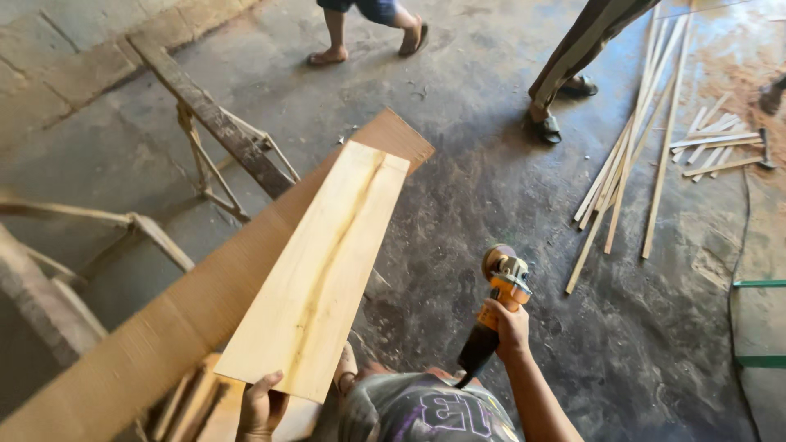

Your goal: The person uses an angle grinder with a sanding disc to smooth the surface of a long wooden plank resting on a workbench. They move the tool back and forth along the plank, then flip it over to sand the other side.

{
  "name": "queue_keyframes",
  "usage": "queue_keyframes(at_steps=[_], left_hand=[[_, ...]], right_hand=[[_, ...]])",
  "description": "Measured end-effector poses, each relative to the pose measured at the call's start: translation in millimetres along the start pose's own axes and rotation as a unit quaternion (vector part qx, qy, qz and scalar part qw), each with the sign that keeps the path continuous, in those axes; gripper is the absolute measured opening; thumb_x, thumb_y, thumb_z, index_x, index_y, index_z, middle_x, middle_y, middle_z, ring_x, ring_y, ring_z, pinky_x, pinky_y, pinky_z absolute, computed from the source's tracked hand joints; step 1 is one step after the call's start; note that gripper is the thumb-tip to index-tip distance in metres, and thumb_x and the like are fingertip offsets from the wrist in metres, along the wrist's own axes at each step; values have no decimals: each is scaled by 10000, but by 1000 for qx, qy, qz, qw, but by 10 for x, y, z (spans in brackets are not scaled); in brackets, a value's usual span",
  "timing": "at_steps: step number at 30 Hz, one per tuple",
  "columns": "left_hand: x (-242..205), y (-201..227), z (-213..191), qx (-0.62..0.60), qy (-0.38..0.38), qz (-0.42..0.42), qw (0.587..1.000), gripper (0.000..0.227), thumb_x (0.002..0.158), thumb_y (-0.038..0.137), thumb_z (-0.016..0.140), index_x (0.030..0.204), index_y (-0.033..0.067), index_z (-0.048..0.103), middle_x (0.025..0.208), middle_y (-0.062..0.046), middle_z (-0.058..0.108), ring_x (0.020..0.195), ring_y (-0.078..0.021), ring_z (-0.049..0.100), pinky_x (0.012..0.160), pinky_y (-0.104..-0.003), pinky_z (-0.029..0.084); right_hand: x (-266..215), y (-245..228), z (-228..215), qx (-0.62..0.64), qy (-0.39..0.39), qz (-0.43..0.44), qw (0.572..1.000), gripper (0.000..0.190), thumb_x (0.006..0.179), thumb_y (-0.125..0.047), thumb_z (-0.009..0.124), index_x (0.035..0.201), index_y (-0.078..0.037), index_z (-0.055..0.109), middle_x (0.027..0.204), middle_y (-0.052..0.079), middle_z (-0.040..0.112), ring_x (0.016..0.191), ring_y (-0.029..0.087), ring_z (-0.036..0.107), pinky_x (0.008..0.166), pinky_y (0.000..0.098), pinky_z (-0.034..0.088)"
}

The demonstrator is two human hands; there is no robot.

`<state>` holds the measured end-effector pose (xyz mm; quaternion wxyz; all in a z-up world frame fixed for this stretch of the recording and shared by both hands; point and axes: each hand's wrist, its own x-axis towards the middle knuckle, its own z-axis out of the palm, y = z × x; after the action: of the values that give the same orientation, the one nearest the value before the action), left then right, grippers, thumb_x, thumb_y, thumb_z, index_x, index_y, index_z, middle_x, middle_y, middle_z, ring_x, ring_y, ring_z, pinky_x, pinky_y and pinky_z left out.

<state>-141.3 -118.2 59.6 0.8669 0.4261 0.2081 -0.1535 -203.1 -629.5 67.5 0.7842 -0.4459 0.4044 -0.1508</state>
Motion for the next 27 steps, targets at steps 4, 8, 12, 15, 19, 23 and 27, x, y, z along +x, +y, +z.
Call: queue_keyframes(at_steps=[4,8,12,15,19,23,27], left_hand=[[-808,-554,485,30,25,28,999,699,755,-4,633,1437,-27,483,1337,-166,606,1256,-338,564,1085,-481,429],[-1298,-991,1089,1,9,19,1000,728,736,-2,635,1447,-12,477,1350,-157,606,1278,-328,563,1082,-475,437],[-1249,-1438,1659,1,-36,24,999,709,747,-13,652,1434,9,475,1355,-131,595,1291,-302,563,1098,-458,446],[-998,-1798,1975,42,-13,-58,997,615,772,11,656,1373,-41,540,1266,-173,646,1195,-329,619,1051,-470,491],[-363,-2399,2245,-19,-35,-148,988,501,796,33,674,1279,-62,575,1190,-162,675,1132,-298,651,1013,-426,534],[471,-3014,2181,38,3,-203,979,436,830,37,701,1241,-66,594,1130,-161,664,1062,-314,638,939,-454,529],[1423,-3533,2047,-15,25,-204,979,466,804,-3,691,1259,-23,591,1186,-114,653,1114,-272,635,967,-403,547]], right_hand=[[124,-178,-718,18,-32,1,999,288,828,-92,739,1063,20,616,816,115,658,647,237,658,595,393,561],[121,-428,-1248,33,-21,-18,999,285,841,-71,732,1088,9,613,864,78,663,701,201,662,643,366,571],[84,-656,-1585,65,-40,-26,997,271,852,-53,711,1077,15,576,854,100,652,694,229,671,643,381,583],[16,-753,-1781,67,-24,-20,997,305,857,-42,703,1122,21,566,899,103,663,736,220,682,676,376,589],[-13,-805,-1877,51,-2,2,999,365,843,-38,708,1163,27,546,896,125,661,743,236,687,679,404,598],[-22,-639,-1930,45,37,33,998,378,844,-55,698,1175,35,538,890,152,673,752,260,702,688,416,608],[157,-377,-1909,44,74,74,994,396,841,-51,695,1188,60,540,892,162,676,749,267,703,689,418,605]])
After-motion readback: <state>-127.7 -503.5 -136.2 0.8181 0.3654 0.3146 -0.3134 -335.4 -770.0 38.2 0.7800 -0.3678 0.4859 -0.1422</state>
